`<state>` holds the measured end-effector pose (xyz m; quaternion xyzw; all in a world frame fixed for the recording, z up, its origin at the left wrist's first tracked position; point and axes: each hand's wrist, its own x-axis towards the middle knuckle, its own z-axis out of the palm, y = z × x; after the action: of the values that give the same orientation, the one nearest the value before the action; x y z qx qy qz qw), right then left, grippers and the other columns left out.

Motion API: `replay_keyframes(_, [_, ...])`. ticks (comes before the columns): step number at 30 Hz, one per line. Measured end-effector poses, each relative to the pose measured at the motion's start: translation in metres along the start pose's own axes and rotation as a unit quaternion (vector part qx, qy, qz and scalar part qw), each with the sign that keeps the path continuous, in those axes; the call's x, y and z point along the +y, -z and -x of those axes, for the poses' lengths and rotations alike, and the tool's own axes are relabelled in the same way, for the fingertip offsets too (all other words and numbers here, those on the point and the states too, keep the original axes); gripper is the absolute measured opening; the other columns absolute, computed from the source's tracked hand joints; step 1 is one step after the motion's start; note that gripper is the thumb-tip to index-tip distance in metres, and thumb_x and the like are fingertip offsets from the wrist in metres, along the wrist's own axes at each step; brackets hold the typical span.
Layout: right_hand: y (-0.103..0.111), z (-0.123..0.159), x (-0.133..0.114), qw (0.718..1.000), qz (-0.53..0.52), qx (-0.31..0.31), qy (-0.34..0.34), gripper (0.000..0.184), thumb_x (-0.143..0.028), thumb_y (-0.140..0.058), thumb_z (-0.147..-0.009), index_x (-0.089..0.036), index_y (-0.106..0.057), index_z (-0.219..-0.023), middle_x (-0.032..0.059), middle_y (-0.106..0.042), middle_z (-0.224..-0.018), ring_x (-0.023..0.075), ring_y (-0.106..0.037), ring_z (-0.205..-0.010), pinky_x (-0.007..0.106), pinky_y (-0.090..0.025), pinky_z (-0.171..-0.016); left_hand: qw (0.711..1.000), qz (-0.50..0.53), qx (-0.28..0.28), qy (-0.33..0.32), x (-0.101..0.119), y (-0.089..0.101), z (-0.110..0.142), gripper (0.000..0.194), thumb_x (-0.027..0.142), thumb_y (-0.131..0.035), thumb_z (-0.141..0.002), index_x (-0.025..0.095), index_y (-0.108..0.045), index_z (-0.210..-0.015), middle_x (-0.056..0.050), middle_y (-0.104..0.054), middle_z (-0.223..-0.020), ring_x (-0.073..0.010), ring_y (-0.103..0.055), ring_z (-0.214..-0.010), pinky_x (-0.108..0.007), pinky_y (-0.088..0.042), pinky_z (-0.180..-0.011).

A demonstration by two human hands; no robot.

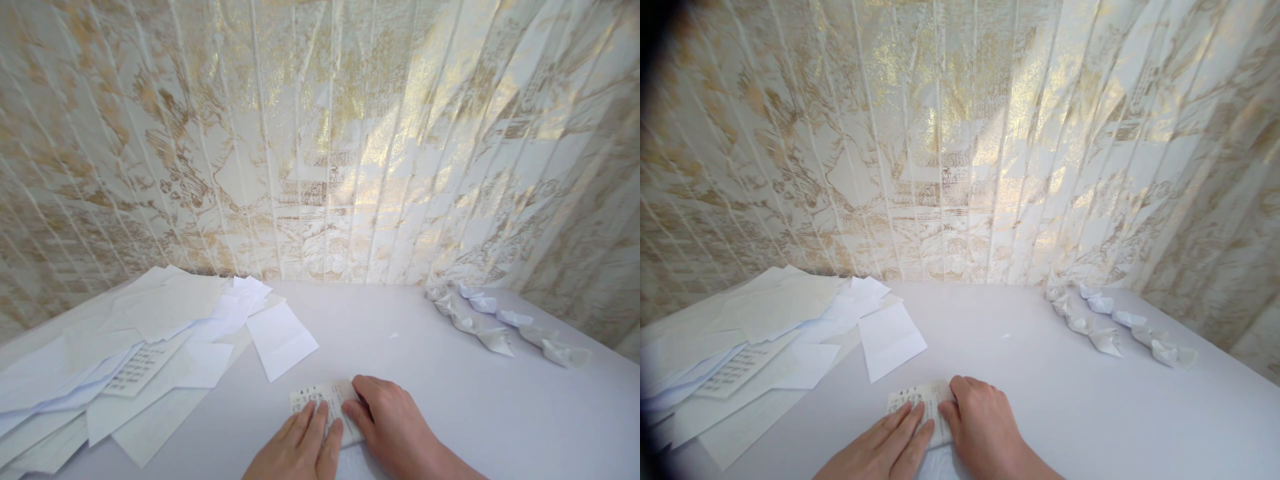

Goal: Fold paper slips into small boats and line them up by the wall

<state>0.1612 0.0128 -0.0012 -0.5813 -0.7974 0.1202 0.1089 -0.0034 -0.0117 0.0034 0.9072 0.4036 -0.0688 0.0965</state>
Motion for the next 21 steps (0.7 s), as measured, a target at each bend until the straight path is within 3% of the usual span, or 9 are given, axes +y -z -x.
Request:
replay_keyframes(4, [0.0,0.0,0.0,1.0,-0.004,0.0,0.003,0.016,-0.017,-0.044,-0.08,-0.018,-0.054,-0.067,0.0035,-0.064,-0.069,0.0164,-0.058,-0.064,0.023,-0.029,-0.053,1.0,0.003,-0.027,0.005,0.002,0.005,-0.001,0.048,-0.002,-0.041,-0.078,0.005,-0.043,-0.125,-0.026,-0.037,-0.126,-0.0382,-0.034,-0.115,-0.049,-0.037,-0.091])
replay_keyframes(10, [0.001,0.0,0.003,1.0,-0.025,0.005,0.005,0.015,-0.018,-0.044,-0.079,-0.019,-0.051,-0.066,0.0025,-0.062,-0.067,0.0158,-0.055,-0.06,0.023,-0.03,-0.053,0.999,-0.035,-0.027,0.006,0.001,0.005,-0.002,0.049,-0.001,-0.038,-0.079,0.006,-0.039,-0.128,-0.024,-0.038,-0.128,-0.0343,-0.034,-0.116,-0.043,-0.038,-0.093])
replay_keyframes(13, [0.003,0.002,0.006,0.997,-0.078,0.009,0.003,0.006,-0.017,-0.046,-0.077,-0.019,-0.05,-0.08,0.0006,-0.059,-0.067,0.0154,-0.055,-0.06,0.023,-0.034,-0.055,0.998,-0.045,-0.037,0.0,0.0,0.004,-0.002,0.048,-0.002,-0.037,-0.079,0.003,-0.039,-0.127,-0.026,-0.038,-0.127,-0.0345,-0.034,-0.116,-0.042,-0.037,-0.093])
replay_keyframes(17, [0.005,0.005,0.006,0.993,-0.115,0.018,-0.008,0.028,-0.018,-0.045,-0.077,-0.017,-0.044,-0.105,0.0044,-0.058,-0.083,0.0175,-0.058,-0.071,0.026,-0.041,-0.064,1.0,-0.028,-0.01,-0.006,-0.002,-0.003,-0.002,0.048,0.0,-0.037,-0.079,0.006,-0.041,-0.126,-0.024,-0.039,-0.127,-0.0336,-0.036,-0.116,-0.042,-0.038,-0.093])
replay_keyframes(21, [0.002,0.011,0.0,0.998,-0.056,0.023,0.011,0.042,-0.02,-0.047,-0.076,-0.014,-0.041,-0.117,0.013,-0.052,-0.106,0.0244,-0.054,-0.094,0.034,-0.043,-0.078,1.0,-0.015,0.018,-0.015,-0.005,-0.011,-0.002,0.047,-0.001,-0.038,-0.078,0.004,-0.043,-0.125,-0.025,-0.04,-0.125,-0.0358,-0.037,-0.115,-0.045,-0.04,-0.091])
